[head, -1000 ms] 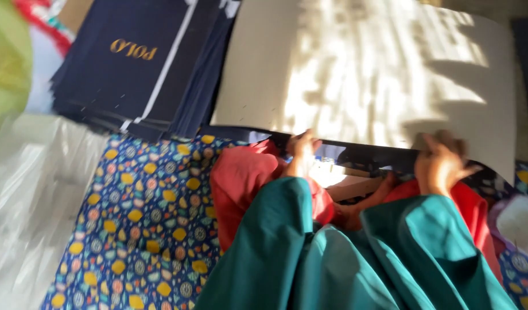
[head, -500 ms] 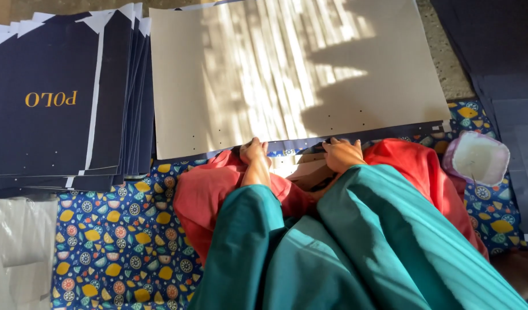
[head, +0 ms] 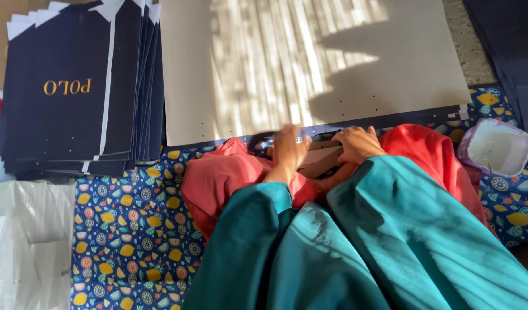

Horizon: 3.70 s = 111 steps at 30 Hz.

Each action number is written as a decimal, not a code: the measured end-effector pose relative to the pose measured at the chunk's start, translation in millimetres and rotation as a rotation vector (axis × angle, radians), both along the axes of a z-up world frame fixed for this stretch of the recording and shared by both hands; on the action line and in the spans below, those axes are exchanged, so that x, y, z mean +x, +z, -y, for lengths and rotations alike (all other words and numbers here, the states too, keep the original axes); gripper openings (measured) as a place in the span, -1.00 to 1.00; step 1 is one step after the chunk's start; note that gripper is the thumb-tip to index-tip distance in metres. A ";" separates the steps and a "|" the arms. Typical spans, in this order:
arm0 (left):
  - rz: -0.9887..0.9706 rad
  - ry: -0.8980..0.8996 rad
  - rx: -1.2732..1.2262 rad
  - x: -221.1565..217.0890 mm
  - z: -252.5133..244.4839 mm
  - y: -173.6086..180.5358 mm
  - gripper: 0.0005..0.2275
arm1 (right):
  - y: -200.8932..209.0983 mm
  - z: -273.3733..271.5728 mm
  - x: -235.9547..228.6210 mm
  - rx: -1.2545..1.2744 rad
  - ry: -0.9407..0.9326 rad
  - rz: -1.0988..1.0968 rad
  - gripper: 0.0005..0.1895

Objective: The person assembles paper shopping bags by folding the printed cardstock along pre-scored lines and applying adhesive with a cotton swab to cardboard reinforcements before attaching them to the bag interior.

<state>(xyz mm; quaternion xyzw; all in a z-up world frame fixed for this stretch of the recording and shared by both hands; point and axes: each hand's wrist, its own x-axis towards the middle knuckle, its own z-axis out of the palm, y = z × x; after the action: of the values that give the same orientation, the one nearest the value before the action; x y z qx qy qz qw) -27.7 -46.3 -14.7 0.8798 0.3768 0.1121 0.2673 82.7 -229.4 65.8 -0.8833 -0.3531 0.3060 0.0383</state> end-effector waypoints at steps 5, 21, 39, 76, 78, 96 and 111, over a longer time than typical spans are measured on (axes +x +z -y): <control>-0.154 -0.659 0.582 -22.5 52.1 -38.7 -0.80 | -30.4 -6.1 7.7 -0.103 -0.023 0.039 -0.38; -0.260 -0.780 0.171 -23.3 29.9 -0.2 -0.86 | 25.8 20.0 -11.8 0.298 -0.075 0.137 -0.80; 0.351 -0.194 -0.870 -23.0 23.0 -16.9 -0.87 | 39.5 36.1 -12.1 1.031 -0.679 -0.363 -0.84; 0.253 -0.592 -0.660 23.2 150.6 110.5 -0.85 | 59.5 231.2 -35.2 1.251 -0.987 0.283 -0.85; 0.282 -0.605 -0.755 37.2 178.0 129.9 -0.85 | 58.4 256.4 -33.6 1.293 -1.035 0.368 -0.78; 0.345 -0.277 -1.263 37.5 223.6 115.1 -0.72 | -65.3 340.8 -34.2 0.583 -1.014 0.672 -0.45; 0.430 -0.308 -1.275 32.1 220.8 108.7 -0.76 | -74.5 330.8 10.0 0.717 -0.867 0.811 -0.83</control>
<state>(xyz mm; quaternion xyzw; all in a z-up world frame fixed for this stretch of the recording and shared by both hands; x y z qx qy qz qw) 4.4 -267.1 94.0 0.5526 0.1786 0.0014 0.8140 92.7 -560.2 -8.6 -0.9221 -0.0341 -0.2266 0.3117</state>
